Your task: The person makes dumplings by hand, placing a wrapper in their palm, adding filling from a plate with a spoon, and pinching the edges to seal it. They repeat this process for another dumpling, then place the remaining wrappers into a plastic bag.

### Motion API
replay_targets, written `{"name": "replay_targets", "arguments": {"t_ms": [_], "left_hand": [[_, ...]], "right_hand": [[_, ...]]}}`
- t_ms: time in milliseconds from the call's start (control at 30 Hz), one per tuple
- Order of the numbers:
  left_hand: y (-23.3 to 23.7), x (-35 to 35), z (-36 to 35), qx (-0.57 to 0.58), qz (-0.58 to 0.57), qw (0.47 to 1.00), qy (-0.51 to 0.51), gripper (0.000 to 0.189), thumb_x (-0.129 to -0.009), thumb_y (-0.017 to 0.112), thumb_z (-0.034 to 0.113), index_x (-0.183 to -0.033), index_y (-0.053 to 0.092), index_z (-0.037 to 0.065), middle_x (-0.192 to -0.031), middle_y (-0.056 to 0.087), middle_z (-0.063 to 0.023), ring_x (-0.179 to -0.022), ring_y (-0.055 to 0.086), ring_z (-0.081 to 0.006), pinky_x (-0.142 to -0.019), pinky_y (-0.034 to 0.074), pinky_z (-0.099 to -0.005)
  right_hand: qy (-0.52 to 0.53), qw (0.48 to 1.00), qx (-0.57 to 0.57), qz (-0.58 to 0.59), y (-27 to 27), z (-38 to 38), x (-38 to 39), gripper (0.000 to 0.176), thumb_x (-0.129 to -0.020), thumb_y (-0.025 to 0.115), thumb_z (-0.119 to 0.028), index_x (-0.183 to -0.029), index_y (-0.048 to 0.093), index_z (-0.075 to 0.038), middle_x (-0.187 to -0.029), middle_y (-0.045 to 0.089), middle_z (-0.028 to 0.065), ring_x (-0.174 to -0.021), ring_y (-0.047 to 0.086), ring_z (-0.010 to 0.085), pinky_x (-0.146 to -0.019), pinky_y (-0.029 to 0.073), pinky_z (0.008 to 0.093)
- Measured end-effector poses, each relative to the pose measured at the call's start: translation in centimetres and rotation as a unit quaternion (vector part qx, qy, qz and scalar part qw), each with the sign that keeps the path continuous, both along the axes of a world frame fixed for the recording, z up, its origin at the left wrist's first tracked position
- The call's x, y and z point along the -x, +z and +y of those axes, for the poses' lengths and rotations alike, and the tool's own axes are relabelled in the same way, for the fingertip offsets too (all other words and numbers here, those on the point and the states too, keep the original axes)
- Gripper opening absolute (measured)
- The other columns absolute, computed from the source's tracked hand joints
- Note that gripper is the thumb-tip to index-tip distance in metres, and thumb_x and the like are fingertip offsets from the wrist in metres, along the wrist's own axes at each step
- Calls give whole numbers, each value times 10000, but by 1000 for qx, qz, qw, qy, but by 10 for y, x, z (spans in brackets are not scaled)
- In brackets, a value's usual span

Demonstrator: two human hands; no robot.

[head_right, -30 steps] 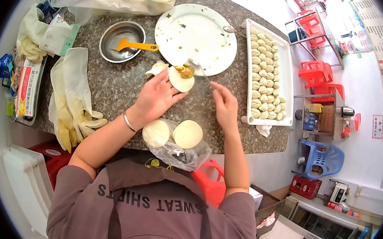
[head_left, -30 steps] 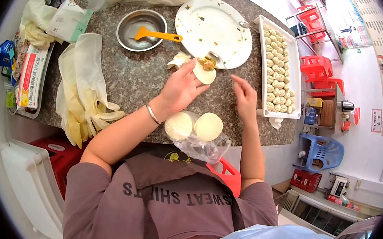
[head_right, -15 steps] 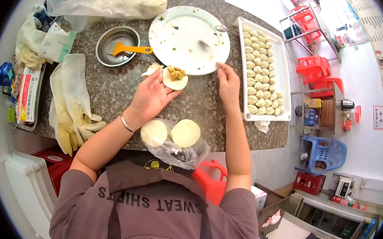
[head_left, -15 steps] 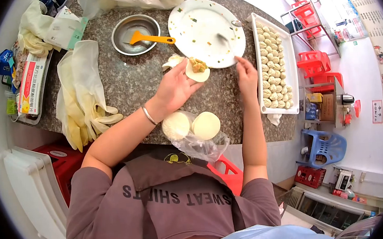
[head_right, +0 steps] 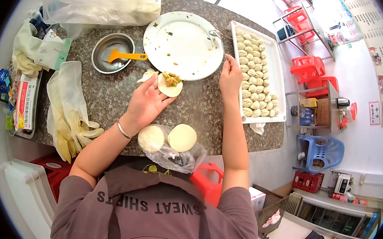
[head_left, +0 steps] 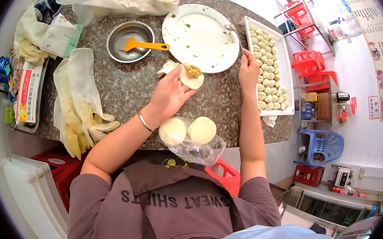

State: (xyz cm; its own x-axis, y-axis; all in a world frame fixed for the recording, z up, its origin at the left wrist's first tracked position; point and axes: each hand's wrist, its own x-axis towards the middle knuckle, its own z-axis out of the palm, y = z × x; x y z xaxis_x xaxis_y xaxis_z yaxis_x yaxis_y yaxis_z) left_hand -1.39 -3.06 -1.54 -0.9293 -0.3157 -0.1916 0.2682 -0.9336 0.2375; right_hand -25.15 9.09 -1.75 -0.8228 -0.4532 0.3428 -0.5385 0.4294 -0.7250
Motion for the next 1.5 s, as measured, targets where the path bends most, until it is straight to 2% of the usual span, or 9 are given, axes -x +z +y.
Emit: {"name": "replay_targets", "arguments": {"t_ms": [200,300,600,700,833,1067,1133,1300,1500], "left_hand": [[1,0,-1,-5,1,1000,3,513,-981,462,287,-1371,314,-11,-1361,451,-150,-1259,459,-292,-1054,373,-436],[2,-1,1,9,-13,1000,-6,517,-980,464,296,-1371,317,-9,-1362,450,-149,-1261,457,-291,-1051,376,-432],[0,0,0,2,-8,1000,-3,514,-978,462,304,-1367,329,-4,-1350,464,-146,-1246,469,-283,-1052,371,-433],[1,0,1,8,-15,1000,-3,513,-979,461,304,-1363,332,-9,-1348,466,-150,-1249,467,-282,-1050,374,-431],[-1,0,0,5,-12,1000,-4,509,-981,456,304,-1360,335,-13,-1350,465,-153,-1250,468,-279,-1048,379,-425],[-4,0,0,3,-6,1000,-4,511,-981,456,302,-1365,331,-12,-1360,456,-155,-1254,463,-281,-1054,371,-427],[-4,0,0,5,-7,1000,-3,511,-980,459,301,-1364,333,-10,-1360,456,-153,-1256,461,-280,-1056,367,-427],[-3,0,0,4,-4,1000,0,511,-977,461,304,-1364,335,-5,-1366,452,-145,-1260,457,-280,-1064,355,-431],[-4,-1,1,15,-13,1000,-3,513,-976,462,302,-1372,325,5,-1377,441,-141,-1266,451,-285,-1067,349,-439]], "right_hand": [[32,990,-130,-50,4,0,-11,271,-922,489,-109,-1125,630,4,-902,690,142,-753,640,206,-706,490,330],[12,999,5,31,4,-9,7,278,-913,489,-105,-1124,618,22,-967,674,190,-850,649,254,-768,492,338],[26,995,-93,8,16,-18,-4,280,-909,494,-107,-1139,627,-19,-836,681,162,-707,637,219,-666,489,340],[51,997,16,48,-7,-13,13,273,-917,493,-95,-1140,624,-7,-848,678,121,-674,588,153,-642,466,292],[-19,1000,-20,-14,2,-9,24,271,-915,492,-86,-1132,617,15,-801,650,93,-670,556,143,-644,453,282],[74,991,-58,-94,-2,-11,-6,282,-917,502,-97,-1147,606,31,-739,604,61,-614,474,97,-593,414,281],[34,998,32,-29,3,-14,0,280,-921,497,-98,-1144,607,31,-764,615,68,-630,485,104,-607,422,275],[51,997,-31,56,-6,-6,4,274,-927,483,-98,-1142,619,5,-799,645,111,-646,537,132,-600,434,289],[48,998,-28,17,-4,-12,5,267,-928,479,-106,-1123,625,3,-706,633,104,-599,538,152,-576,430,315]]}}
